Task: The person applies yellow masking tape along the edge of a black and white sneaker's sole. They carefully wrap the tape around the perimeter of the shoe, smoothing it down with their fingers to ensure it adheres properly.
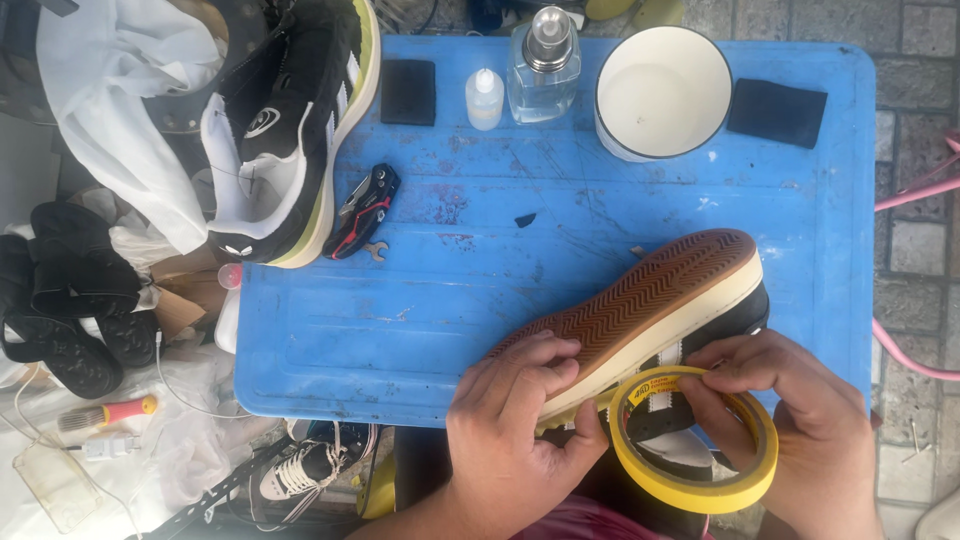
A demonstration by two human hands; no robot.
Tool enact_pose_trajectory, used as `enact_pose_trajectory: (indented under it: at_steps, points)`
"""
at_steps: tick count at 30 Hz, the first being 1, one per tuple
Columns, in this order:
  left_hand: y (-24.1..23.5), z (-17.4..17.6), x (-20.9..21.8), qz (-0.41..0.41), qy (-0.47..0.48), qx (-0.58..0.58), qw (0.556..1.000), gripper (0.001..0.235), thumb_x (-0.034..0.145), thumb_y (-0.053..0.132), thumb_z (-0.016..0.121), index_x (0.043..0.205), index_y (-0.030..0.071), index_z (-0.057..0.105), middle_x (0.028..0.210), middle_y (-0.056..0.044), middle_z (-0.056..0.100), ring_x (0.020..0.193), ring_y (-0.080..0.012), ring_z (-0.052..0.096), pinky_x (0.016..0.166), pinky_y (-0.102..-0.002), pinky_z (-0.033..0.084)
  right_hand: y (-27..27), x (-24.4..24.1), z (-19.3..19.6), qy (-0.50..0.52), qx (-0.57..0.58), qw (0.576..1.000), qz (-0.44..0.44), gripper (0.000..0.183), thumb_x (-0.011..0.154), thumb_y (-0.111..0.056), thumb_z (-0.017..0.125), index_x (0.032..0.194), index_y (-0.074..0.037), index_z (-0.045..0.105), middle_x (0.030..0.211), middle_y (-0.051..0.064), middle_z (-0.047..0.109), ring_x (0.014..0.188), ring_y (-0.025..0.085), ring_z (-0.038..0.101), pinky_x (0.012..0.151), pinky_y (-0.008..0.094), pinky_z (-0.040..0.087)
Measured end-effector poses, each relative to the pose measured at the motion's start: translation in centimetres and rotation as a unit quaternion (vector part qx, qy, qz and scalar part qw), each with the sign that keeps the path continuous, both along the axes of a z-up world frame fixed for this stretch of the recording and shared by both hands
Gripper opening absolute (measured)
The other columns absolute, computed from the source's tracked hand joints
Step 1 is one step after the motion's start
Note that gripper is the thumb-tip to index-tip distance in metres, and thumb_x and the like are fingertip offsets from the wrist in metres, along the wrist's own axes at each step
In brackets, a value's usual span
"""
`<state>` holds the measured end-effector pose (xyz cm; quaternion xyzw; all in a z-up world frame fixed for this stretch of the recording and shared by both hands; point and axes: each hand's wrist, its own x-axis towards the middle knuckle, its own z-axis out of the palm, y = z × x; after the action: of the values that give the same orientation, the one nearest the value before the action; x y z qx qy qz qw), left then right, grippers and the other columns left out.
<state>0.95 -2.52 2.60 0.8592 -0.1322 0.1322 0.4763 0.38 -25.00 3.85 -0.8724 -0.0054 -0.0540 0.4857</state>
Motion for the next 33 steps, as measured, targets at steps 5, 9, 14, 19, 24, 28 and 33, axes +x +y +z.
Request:
enact_pose_trajectory:
  at_steps: [5, 9, 14, 19, 24, 28, 33]
  points:
    - [0.1, 0.0, 0.1, -0.001, 0.007, -0.002, 1.0, 0.035, 0.079, 0.014, 0.081, 0.106, 0.008, 0.059, 0.115, -0.01, 0.075, 0.103, -0.03, 0.076, 0.088, -0.041, 0.056, 0.1, 0.1, -0.3, -0.007, 0.012, 1.0, -0.002, 0.022, 0.075, 0.009, 0.079, 0.087, -0.001, 0.063, 0.091, 0.011, 0.071, 0.094, 0.02, 0.075, 0.079, 0.03, 0.061]
    - [0.2, 0.0, 0.1, -0.004, 0.009, 0.004, 1.0, 0.036, 0.079, 0.014, 0.081, 0.107, 0.007, 0.059, 0.115, -0.01, 0.075, 0.101, -0.0296, 0.076, 0.088, -0.041, 0.056, 0.0, 0.1, -0.5, -0.009, 0.043, 0.999, 0.003, 0.022, 0.076, 0.009, 0.078, 0.087, -0.001, 0.062, 0.089, 0.009, 0.07, 0.093, 0.02, 0.074, 0.078, 0.03, 0.061]
    - [0.3, -0.1, 0.3, -0.013, 0.02, 0.001, 1.0, 0.036, 0.078, 0.012, 0.08, 0.105, 0.007, 0.058, 0.114, -0.011, 0.075, 0.099, -0.0282, 0.076, 0.087, -0.041, 0.056, 0.1, 0.1, -0.5, -0.01, 0.036, 0.999, 0.002, 0.023, 0.074, 0.01, 0.079, 0.085, -0.001, 0.063, 0.088, 0.009, 0.07, 0.093, 0.021, 0.074, 0.077, 0.03, 0.06]
    - [-0.3, 0.0, 0.5, 0.005, 0.008, 0.017, 1.0, 0.034, 0.076, 0.013, 0.08, 0.1, 0.006, 0.056, 0.108, -0.01, 0.074, 0.096, -0.0277, 0.076, 0.085, -0.041, 0.056, 0.1, 0.2, -0.7, -0.026, 0.027, 0.999, -0.003, 0.023, 0.074, 0.01, 0.079, 0.086, -0.001, 0.063, 0.088, 0.009, 0.069, 0.093, 0.021, 0.073, 0.078, 0.03, 0.059]
    - [-0.4, 0.1, 0.9, 0.007, -0.015, 0.021, 1.0, 0.034, 0.077, 0.015, 0.082, 0.097, 0.006, 0.056, 0.104, -0.01, 0.074, 0.094, -0.0279, 0.075, 0.082, -0.041, 0.055, 0.1, 0.6, -0.8, -0.075, 0.027, 0.997, 0.016, 0.024, 0.075, 0.009, 0.08, 0.09, -0.002, 0.064, 0.091, 0.008, 0.069, 0.094, 0.019, 0.073, 0.081, 0.029, 0.058]
    - [-0.1, 0.1, 0.9, -0.002, -0.018, 0.015, 1.0, 0.033, 0.079, 0.014, 0.082, 0.097, 0.006, 0.057, 0.104, -0.01, 0.074, 0.096, -0.0279, 0.076, 0.083, -0.04, 0.055, -0.2, 0.6, -0.6, -0.07, 0.027, 0.997, 0.021, 0.023, 0.076, 0.007, 0.081, 0.089, -0.002, 0.065, 0.092, 0.009, 0.071, 0.089, 0.018, 0.074, 0.078, 0.028, 0.059]
    - [-0.1, 0.0, 0.9, -0.003, -0.02, 0.024, 1.0, 0.032, 0.078, 0.015, 0.082, 0.096, 0.007, 0.057, 0.103, -0.01, 0.074, 0.098, -0.0278, 0.076, 0.083, -0.04, 0.056, -0.9, 0.8, -0.3, -0.061, 0.014, 0.998, 0.017, 0.022, 0.076, 0.008, 0.08, 0.088, -0.002, 0.064, 0.092, 0.01, 0.071, 0.087, 0.018, 0.074, 0.076, 0.027, 0.057]
